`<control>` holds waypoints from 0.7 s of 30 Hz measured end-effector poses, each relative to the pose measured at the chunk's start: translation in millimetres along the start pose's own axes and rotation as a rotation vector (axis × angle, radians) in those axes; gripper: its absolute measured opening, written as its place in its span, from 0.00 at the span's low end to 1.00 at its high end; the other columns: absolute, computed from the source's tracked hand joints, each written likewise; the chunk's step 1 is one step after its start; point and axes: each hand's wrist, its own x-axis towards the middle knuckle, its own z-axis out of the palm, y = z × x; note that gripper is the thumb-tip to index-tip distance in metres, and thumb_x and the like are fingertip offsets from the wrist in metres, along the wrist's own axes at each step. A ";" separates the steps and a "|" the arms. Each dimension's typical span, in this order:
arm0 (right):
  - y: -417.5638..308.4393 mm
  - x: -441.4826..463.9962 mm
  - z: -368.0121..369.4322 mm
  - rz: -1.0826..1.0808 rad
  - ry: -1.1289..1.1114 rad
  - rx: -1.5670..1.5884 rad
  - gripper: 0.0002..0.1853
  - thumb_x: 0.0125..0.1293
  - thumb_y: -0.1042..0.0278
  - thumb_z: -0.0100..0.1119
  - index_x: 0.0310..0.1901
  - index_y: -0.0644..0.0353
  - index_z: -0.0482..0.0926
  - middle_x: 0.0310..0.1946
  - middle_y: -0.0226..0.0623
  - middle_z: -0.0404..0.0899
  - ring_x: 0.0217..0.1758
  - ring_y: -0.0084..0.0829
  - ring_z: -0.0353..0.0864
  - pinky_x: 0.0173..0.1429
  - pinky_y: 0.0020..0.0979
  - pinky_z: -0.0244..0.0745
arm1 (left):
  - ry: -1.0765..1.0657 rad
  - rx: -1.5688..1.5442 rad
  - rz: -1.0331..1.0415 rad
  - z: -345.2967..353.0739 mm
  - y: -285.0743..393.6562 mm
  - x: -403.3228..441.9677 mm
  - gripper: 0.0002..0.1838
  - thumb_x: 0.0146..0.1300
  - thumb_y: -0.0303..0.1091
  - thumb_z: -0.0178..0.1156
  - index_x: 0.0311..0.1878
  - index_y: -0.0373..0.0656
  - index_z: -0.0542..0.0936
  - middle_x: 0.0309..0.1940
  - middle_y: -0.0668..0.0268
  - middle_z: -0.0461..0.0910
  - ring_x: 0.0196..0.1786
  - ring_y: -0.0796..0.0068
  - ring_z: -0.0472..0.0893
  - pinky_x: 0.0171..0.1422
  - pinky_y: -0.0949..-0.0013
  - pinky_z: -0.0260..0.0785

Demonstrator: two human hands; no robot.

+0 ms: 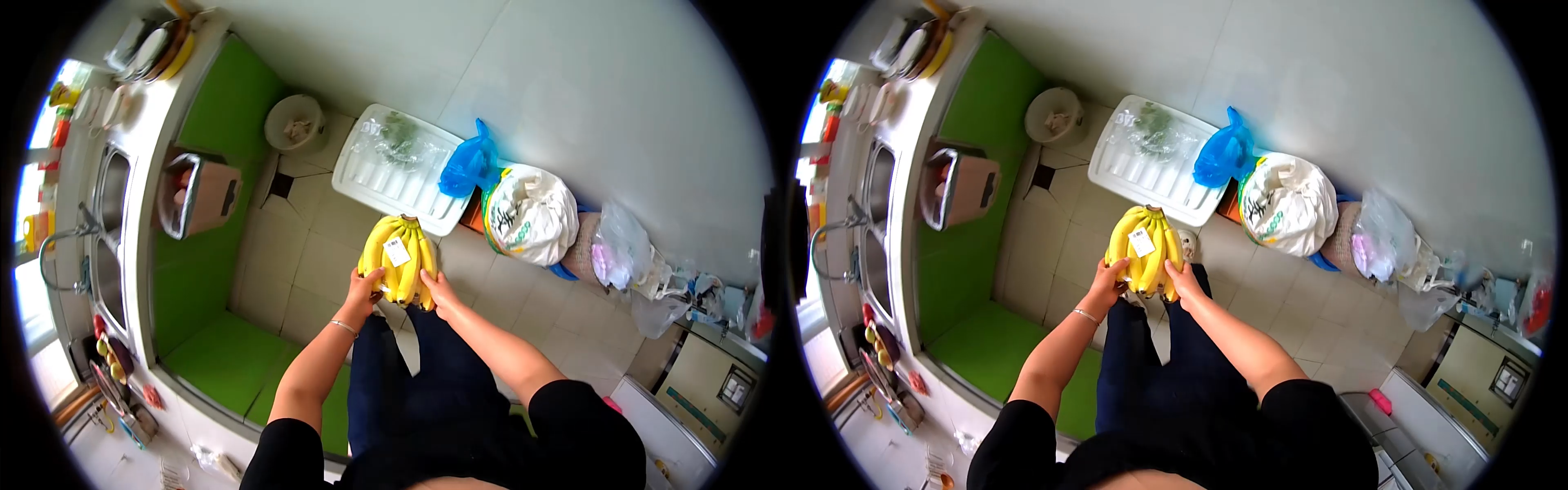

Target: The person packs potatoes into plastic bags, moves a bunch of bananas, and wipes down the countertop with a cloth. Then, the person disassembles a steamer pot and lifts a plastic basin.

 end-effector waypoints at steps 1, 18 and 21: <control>4.6 33.6 -7.1 -0.007 0.058 0.028 0.27 0.66 0.54 0.55 0.60 0.61 0.62 0.51 0.36 0.73 0.52 0.30 0.74 0.55 0.32 0.70 | 0.062 0.046 -0.027 13.4 3.7 26.4 0.33 0.50 0.37 0.68 0.57 0.49 0.63 0.46 0.66 0.73 0.43 0.71 0.75 0.37 0.64 0.71; -5.4 299.2 -48.9 -0.271 0.199 0.021 0.34 0.70 0.60 0.48 0.71 0.52 0.42 0.67 0.36 0.56 0.68 0.32 0.58 0.67 0.31 0.56 | -0.328 0.067 0.205 68.9 37.1 342.2 0.35 0.51 0.17 0.63 0.62 0.46 0.59 0.53 0.62 0.71 0.57 0.64 0.72 0.61 0.60 0.66; 10.2 294.2 -52.3 -0.277 0.112 0.094 0.36 0.68 0.63 0.50 0.71 0.57 0.43 0.69 0.38 0.52 0.70 0.32 0.55 0.69 0.29 0.53 | -0.332 0.075 0.231 66.2 35.2 316.8 0.42 0.55 0.20 0.61 0.69 0.47 0.50 0.57 0.61 0.68 0.59 0.65 0.69 0.61 0.63 0.65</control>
